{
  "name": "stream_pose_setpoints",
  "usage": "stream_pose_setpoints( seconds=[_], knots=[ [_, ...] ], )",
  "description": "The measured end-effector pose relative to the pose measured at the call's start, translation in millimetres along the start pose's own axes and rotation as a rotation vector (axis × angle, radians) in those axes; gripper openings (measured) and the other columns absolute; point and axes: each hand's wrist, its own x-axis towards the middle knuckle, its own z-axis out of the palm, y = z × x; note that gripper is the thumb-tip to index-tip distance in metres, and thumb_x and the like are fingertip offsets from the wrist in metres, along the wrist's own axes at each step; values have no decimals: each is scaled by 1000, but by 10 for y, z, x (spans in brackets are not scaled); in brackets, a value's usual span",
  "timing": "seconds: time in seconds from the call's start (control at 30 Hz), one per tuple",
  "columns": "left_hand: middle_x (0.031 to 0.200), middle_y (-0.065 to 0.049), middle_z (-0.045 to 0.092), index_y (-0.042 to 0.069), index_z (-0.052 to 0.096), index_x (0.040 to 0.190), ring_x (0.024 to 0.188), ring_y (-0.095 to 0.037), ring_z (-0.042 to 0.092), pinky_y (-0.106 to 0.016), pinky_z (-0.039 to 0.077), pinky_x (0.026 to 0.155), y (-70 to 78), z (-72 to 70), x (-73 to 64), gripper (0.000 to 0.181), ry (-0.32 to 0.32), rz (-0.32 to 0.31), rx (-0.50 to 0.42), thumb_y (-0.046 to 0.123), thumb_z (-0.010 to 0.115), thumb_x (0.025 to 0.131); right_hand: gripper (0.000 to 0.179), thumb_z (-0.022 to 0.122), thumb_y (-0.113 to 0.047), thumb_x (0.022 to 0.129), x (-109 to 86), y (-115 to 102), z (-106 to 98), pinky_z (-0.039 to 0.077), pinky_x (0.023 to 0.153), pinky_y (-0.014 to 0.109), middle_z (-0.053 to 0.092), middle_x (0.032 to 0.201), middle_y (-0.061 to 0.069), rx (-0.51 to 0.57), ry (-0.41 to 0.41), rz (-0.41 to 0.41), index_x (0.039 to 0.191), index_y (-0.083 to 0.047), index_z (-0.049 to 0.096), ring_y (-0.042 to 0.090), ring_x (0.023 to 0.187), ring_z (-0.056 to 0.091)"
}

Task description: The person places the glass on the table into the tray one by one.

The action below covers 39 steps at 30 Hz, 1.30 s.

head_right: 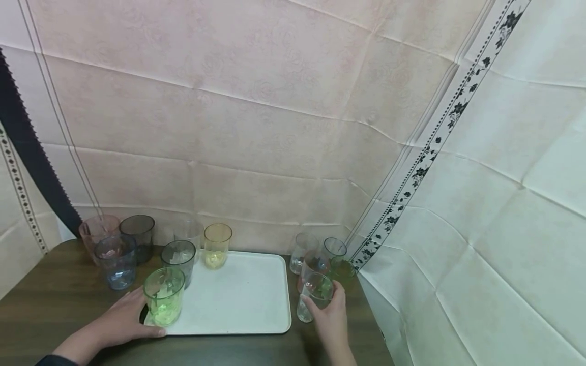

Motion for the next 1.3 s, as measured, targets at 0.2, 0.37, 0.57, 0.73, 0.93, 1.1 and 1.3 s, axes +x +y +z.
stream_pose_setpoints(
  seconds=[0.2, 0.37, 0.57, 0.73, 0.93, 1.1, 1.3],
  knots=[
    [157, -38, 34, -9, 34, 158, 142, -58, 27, -76, 27, 110, 30, -15, 8, 136, 8, 11, 5, 86, 71, 68, 99, 88, -45, 81, 40, 47, 44, 36, 114, 63, 47, 151, 30, 3, -10, 32, 151, -1, 34, 44, 140, 43],
    [157, -38, 35, -9, 34, 158, 142, -59, 27, -76, 27, 110, 36, -27, 8, 135, 12, 12, 6, 85, 71, 68, 97, 87, -44, 83, 51, 50, 51, 36, 114, 63, 47, 150, 32, 19, -23, 37, 151, -1, 33, 46, 140, 43],
    [157, -38, 34, -10, 34, 158, 142, -59, 27, -76, 27, 110, 29, -32, 11, 136, 10, 13, 8, 86, 71, 68, 95, 87, -39, 83, 30, -2, 34, 36, 114, 64, 47, 150, 32, 23, -28, 34, 151, 0, 33, 45, 140, 43],
    [157, -38, 33, -11, 33, 157, 142, -59, 27, -76, 26, 110, 14, -27, 9, 137, -5, 5, 7, 86, 71, 69, 94, 88, -37, 83, 7, -57, 33, 40, 111, 62, 49, 149, 30, 32, -32, 12, 152, -2, 34, 44, 138, 46],
    [158, -38, 33, -9, 32, 159, 142, -59, 27, -77, 26, 109, -10, -13, 5, 135, 5, 18, -1, 85, 71, 70, 90, 90, -31, 81, -27, -159, 66, 45, 108, 59, 54, 145, 25, 53, -30, -22, 150, -5, 38, 39, 132, 53],
    [158, -37, 33, -9, 32, 159, 142, -59, 27, -76, 27, 109, -15, -2, 4, 136, 6, 23, 2, 85, 71, 69, 88, 91, -32, 80, -64, -232, 104, 47, 105, 59, 57, 143, 22, 61, -35, -52, 148, -6, 40, 37, 131, 55],
    [157, -37, 34, -10, 33, 158, 142, -59, 28, -76, 27, 109, 12, -31, -17, 135, 2, 24, -1, 85, 71, 70, 90, 90, -38, 80, -83, -319, 185, 49, 103, 58, 57, 143, 22, 51, -68, -74, 149, -7, 40, 37, 130, 55]
  ],
)
